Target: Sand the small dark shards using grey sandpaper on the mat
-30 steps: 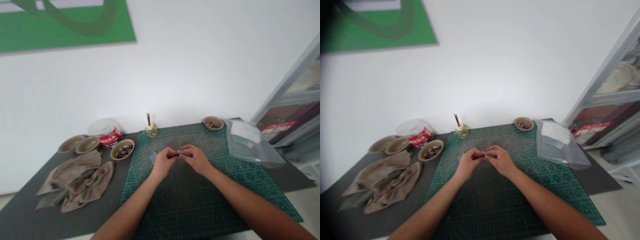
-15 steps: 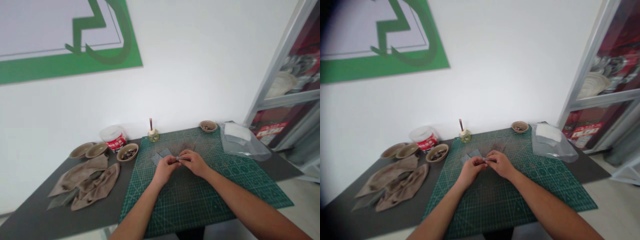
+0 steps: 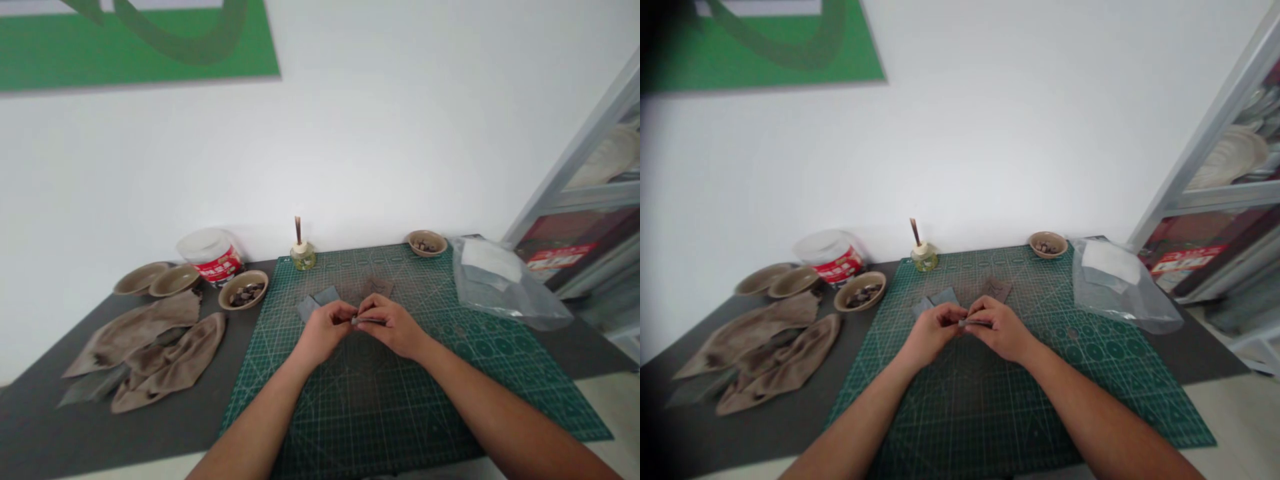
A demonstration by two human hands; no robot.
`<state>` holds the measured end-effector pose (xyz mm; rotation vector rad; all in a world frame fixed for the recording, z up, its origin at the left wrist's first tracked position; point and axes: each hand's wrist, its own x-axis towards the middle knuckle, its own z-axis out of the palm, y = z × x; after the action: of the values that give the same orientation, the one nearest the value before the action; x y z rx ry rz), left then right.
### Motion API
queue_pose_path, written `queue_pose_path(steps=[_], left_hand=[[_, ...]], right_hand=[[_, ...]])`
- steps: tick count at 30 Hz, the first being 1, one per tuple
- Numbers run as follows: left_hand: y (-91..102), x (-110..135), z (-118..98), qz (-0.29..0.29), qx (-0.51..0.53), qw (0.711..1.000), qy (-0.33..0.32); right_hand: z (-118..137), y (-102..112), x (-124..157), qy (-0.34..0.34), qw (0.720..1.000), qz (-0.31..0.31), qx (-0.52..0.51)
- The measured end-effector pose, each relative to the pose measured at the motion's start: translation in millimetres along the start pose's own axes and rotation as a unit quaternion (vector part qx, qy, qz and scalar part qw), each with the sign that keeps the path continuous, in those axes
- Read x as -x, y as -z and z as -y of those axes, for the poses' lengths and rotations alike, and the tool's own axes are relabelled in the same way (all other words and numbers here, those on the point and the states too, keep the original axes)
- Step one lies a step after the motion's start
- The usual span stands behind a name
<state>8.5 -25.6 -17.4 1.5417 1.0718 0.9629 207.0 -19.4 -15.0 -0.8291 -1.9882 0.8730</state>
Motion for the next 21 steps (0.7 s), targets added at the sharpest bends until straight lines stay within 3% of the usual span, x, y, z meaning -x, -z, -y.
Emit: queue_pose_path(steps=[3, 8, 21], left_hand=[[0.7, 1, -1, 0.021, 0.005, 1.000, -0.003], [0.7, 6, -5, 0.000, -0.014, 1.000, -0.015], [0.6, 11, -4, 0.022, 0.009, 1.000, -0.002]], right_hand=[[2, 0, 2, 0.004, 1.000, -0.010, 0.002], [3, -4, 6, 0.012, 1.000, -0.014, 0.010], [4, -5, 7, 0.040, 0.998, -0.020, 0.041]])
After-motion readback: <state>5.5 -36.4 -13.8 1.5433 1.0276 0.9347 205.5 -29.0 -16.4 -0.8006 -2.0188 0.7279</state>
